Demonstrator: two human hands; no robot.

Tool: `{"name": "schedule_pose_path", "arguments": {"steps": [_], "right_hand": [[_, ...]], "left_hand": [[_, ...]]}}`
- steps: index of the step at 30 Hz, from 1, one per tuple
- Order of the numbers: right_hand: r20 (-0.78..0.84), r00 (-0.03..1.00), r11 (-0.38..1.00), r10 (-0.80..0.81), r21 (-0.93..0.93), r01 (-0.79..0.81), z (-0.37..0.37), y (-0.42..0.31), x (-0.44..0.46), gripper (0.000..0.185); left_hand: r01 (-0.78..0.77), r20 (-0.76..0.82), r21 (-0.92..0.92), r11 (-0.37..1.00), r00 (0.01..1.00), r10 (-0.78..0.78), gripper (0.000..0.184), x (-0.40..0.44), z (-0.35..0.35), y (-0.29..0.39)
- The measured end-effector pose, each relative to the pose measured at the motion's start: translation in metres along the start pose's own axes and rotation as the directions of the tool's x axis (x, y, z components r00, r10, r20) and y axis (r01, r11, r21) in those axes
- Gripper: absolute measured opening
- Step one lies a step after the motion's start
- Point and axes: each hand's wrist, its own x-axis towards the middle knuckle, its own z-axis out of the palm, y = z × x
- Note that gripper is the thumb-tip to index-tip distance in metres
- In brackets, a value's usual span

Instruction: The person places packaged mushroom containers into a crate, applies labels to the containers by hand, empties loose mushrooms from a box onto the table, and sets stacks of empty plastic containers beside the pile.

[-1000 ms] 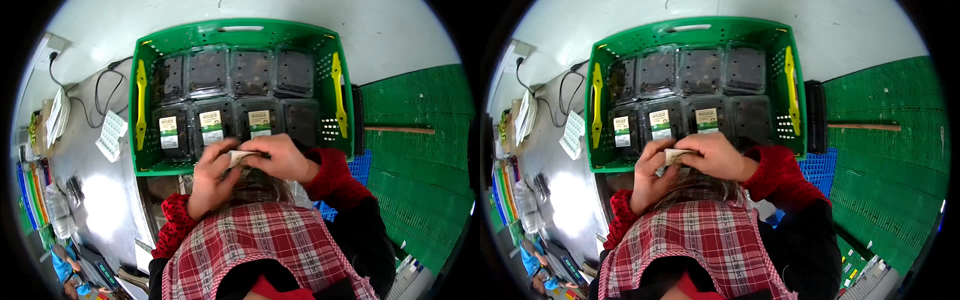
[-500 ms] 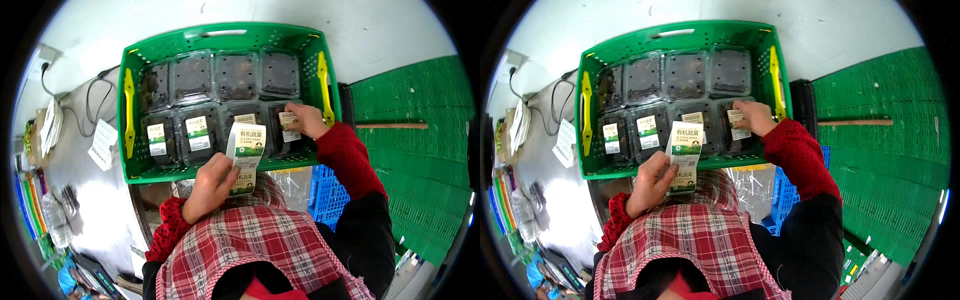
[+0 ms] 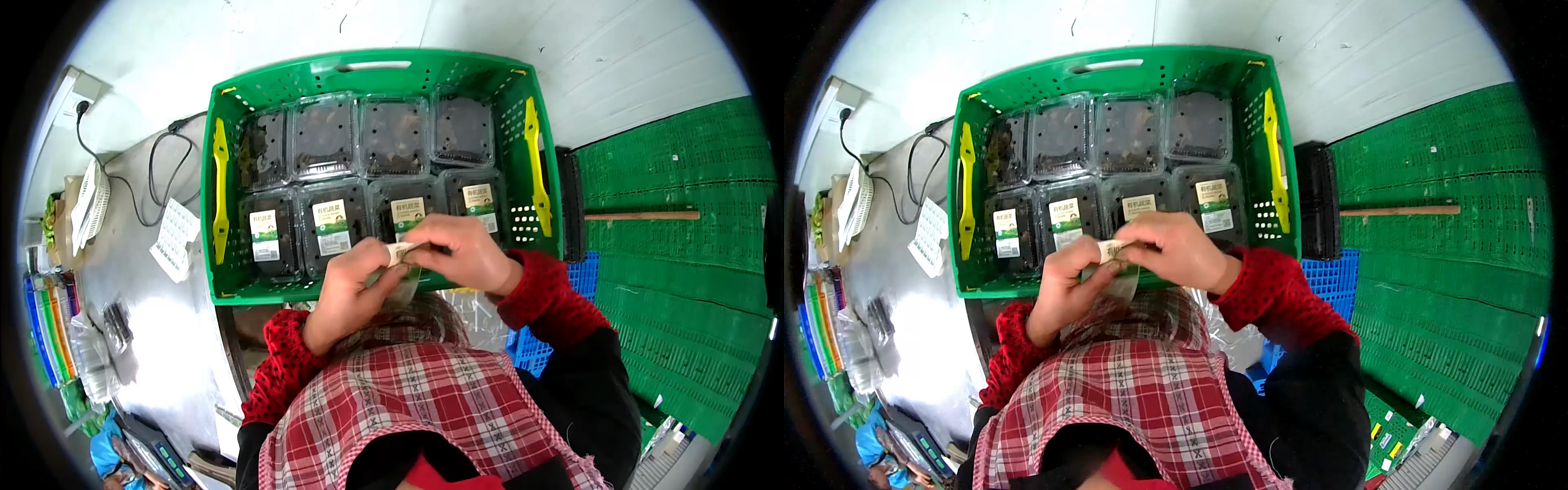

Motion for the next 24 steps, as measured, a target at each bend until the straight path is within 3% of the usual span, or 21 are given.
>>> {"name": "schedule_pose_path", "arguments": {"steps": [1, 2, 3, 4, 5, 6, 7, 8, 10, 11, 12, 13, 14, 16, 17, 18, 20, 22, 24], "right_hand": [[-0.007, 1.0, 1.0, 0.011, -0.015, -0.011, -0.001, -0.002, -0.002, 0.016], [-0.016, 1.0, 0.999, 0.019, -0.029, -0.019, -0.003, -0.003, -0.002, 0.014], [-0.033, 0.999, 1.0, 0.022, -0.013, -0.022, -0.012, -0.006, 0.003, 0.011], [-0.111, 0.993, 0.998, -0.04, -0.06, 0.034, -0.027, 0.005, 0.014, 0.008], [-0.175, 0.969, 0.984, 0.176, 0.028, -0.174, -0.058, -0.001, 0.032, 0.009], [-0.238, 0.947, 0.976, 0.215, 0.094, -0.197, -0.087, 0.003, 0.052, 0.011], [-0.282, 0.949, 0.978, 0.139, -0.11, -0.176, -0.114, 0.029, 0.07, 0.013], [-0.285, 0.939, 0.946, 0.191, -0.204, -0.254, -0.133, 0.063, 0.084, 0.019], [-0.188, 0.958, 0.884, 0.218, -0.378, -0.275, -0.144, 0.132, 0.092, 0.038], [-0.152, 0.952, 0.805, 0.264, -0.509, -0.305, -0.144, 0.157, 0.091, 0.041], [-0.118, 0.943, 0.713, 0.312, -0.626, -0.315, -0.14, 0.171, 0.092, 0.044], [-0.161, 0.921, 0.603, 0.354, -0.714, -0.356, -0.131, 0.172, 0.093, 0.054], [-0.265, 0.954, 0.501, 0.143, -0.812, -0.301, -0.117, 0.144, 0.088, 0.064], [-0.271, 0.962, 0.667, 0.021, -0.713, -0.216, -0.097, 0.104, 0.084, 0.061], [-0.083, 0.982, 0.91, 0.17, -0.37, -0.189, -0.081, 0.069, 0.081, 0.052], [0.15, 0.962, 0.971, 0.227, 0.04, -0.236, -0.059, 0.038, 0.076, 0.043], [0.26, 0.962, 0.982, 0.081, 0.142, -0.121, -0.024, 0.015, 0.062, 0.026], [0.227, 0.969, 0.979, 0.093, 0.156, -0.13, -0.008, -0.002, 0.057, 0.019], [0.163, 0.987, 0.988, 0.0, 0.15, -0.024, 0.003, -0.012, 0.051, 0.019]], "left_hand": [[0.276, 0.039, -0.171, 0.946, 0.961, -0.273, 0.013, -0.006, 0.002, 0.001], [0.523, 0.126, -0.316, 0.791, 0.85, -0.512, 0.011, -0.01, 0.002, 0.002], [0.568, 0.123, -0.322, 0.758, 0.818, -0.562, 0.012, -0.009, 0.005, 0.008], [0.52, 0.11, -0.36, 0.775, 0.848, -0.518, 0.015, -0.017, 0.018, 0.003], [0.527, 0.124, -0.322, 0.786, 0.847, -0.517, 0.015, -0.021, 0.02, 0.004], [0.533, 0.139, -0.279, 0.799, 0.846, -0.515, 0.016, -0.023, 0.021, 0.005], [0.58, 0.167, -0.235, 0.78, 0.814, -0.556, 0.015, -0.022, 0.017, 0.005], [0.577, 0.161, -0.237, 0.781, 0.817, -0.554, 0.015, -0.019, 0.013, 0.008], [0.457, 0.058, -0.149, 0.877, 0.889, -0.454, 0.012, -0.012, 0.005, 0.013], [0.367, -0.004, -0.208, 0.907, 0.927, -0.376, 0.009, -0.009, 0.004, 0.014], [0.377, -0.02, -0.203, 0.903, 0.921, -0.389, 0.009, -0.007, -0.001, 0.014], [0.324, -0.031, -0.157, 0.933, 0.943, -0.333, 0.011, -0.006, -0.008, 0.014], [0.274, -0.032, -0.109, 0.956, 0.96, -0.279, 0.014, -0.008, -0.015, 0.013], [0.317, -0.013, -0.071, 0.946, 0.948, -0.319, 0.018, -0.013, -0.019, 0.009], [0.312, -0.02, -0.094, 0.945, 0.949, -0.315, 0.018, -0.012, -0.019, 0.008], [0.304, -0.023, -0.119, 0.945, 0.951, -0.309, 0.019, -0.012, -0.019, 0.008], [0.306, -0.022, -0.098, 0.947, 0.951, -0.309, 0.02, -0.011, -0.02, 0.005], [0.186, -0.227, 0.18, 0.966, 0.963, -0.143, 0.016, -0.009, -0.023, 0.008], [0.126, -0.223, 0.286, 0.95, 0.973, -0.062, 0.014, -0.002, -0.032, 0.011]]}}
